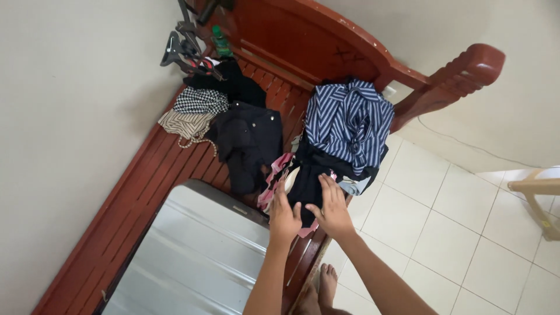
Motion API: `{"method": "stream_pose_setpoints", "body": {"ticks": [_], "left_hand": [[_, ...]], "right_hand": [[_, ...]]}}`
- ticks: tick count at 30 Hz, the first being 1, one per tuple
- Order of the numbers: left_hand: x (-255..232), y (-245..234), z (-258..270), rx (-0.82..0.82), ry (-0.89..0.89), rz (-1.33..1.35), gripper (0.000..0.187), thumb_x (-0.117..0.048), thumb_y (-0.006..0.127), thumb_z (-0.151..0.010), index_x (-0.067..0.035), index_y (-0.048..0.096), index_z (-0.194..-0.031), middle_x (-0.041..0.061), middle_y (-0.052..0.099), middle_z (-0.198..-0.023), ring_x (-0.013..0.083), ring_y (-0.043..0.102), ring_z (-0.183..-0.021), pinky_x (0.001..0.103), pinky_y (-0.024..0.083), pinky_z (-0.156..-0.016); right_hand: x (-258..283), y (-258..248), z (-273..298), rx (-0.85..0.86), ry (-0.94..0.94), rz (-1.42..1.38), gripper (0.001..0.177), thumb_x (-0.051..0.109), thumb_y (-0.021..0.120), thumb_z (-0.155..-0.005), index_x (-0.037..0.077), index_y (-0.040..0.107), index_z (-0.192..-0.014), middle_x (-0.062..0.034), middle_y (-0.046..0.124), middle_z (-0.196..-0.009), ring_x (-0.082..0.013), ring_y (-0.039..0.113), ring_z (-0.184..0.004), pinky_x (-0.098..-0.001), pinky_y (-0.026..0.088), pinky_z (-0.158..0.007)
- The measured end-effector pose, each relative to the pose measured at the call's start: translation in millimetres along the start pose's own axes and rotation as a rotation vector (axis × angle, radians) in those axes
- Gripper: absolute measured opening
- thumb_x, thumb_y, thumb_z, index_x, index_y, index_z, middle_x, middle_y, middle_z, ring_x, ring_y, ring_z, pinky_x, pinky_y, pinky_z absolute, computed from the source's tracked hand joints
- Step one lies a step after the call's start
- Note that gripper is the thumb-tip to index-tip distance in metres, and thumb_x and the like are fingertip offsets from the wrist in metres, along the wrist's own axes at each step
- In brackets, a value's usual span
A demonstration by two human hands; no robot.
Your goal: Folding various clothing items and packing them into a suitcase on a bed frame.
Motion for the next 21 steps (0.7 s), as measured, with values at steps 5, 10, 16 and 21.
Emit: {"method": "stream_pose_setpoints", "body": {"ticks": [5, 10, 16, 21], "left_hand": [[-30, -29, 2, -0.134, -0.092, -0.004, 0.061, -0.016, 0.064, -0.092, -0.004, 0.041, -0.147, 0.025, 0.059, -0.124, 0.0449, 0.054, -0.117, 0.053, 0.043, -0.097], [-31, -45, 5, -0.190, -0.048, 0.015, 0.046, -0.013, 0.062, -0.094, -0.003, 0.049, -0.137, 0.022, 0.060, -0.116, 0.0439, 0.056, -0.111, 0.054, 0.043, -0.094], [-37, -91, 13, -0.252, 0.040, 0.111, 0.035, -0.002, 0.056, -0.093, 0.000, 0.053, -0.128, 0.021, 0.060, -0.114, 0.0416, 0.059, -0.107, 0.052, 0.045, -0.090], [-24, -121, 7, -0.319, 0.062, 0.162, 0.033, 0.004, 0.053, -0.093, 0.000, 0.056, -0.126, 0.020, 0.062, -0.109, 0.0398, 0.061, -0.103, 0.048, 0.048, -0.088]], "right_hand": [[2, -6, 6, -0.115, 0.071, -0.066, 0.073, 0.034, 0.070, -0.090, -0.002, 0.040, -0.146, -0.0226, 0.045, -0.147, -0.0429, 0.042, -0.133, -0.0497, 0.033, -0.112], [22, -12, 1, -0.157, 0.066, -0.072, 0.061, 0.031, 0.070, -0.092, 0.001, 0.046, -0.140, -0.0193, 0.051, -0.141, -0.0412, 0.046, -0.127, -0.0493, 0.035, -0.108], [53, -12, -14, -0.143, -0.034, -0.158, 0.050, 0.026, 0.068, -0.094, 0.002, 0.050, -0.134, -0.0172, 0.053, -0.138, -0.0386, 0.048, -0.125, -0.0479, 0.034, -0.107], [79, -16, -38, -0.117, -0.116, -0.188, 0.044, 0.022, 0.069, -0.093, 0.003, 0.054, -0.130, -0.0154, 0.055, -0.133, -0.0372, 0.049, -0.122, -0.0466, 0.035, -0.106]]}}
Point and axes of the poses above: each hand's wrist, its own z-axis away from the middle knuckle, its own y-axis out of the palm, x = y × z, the point moved 1 cm from there along -z, towards the middle knuckle
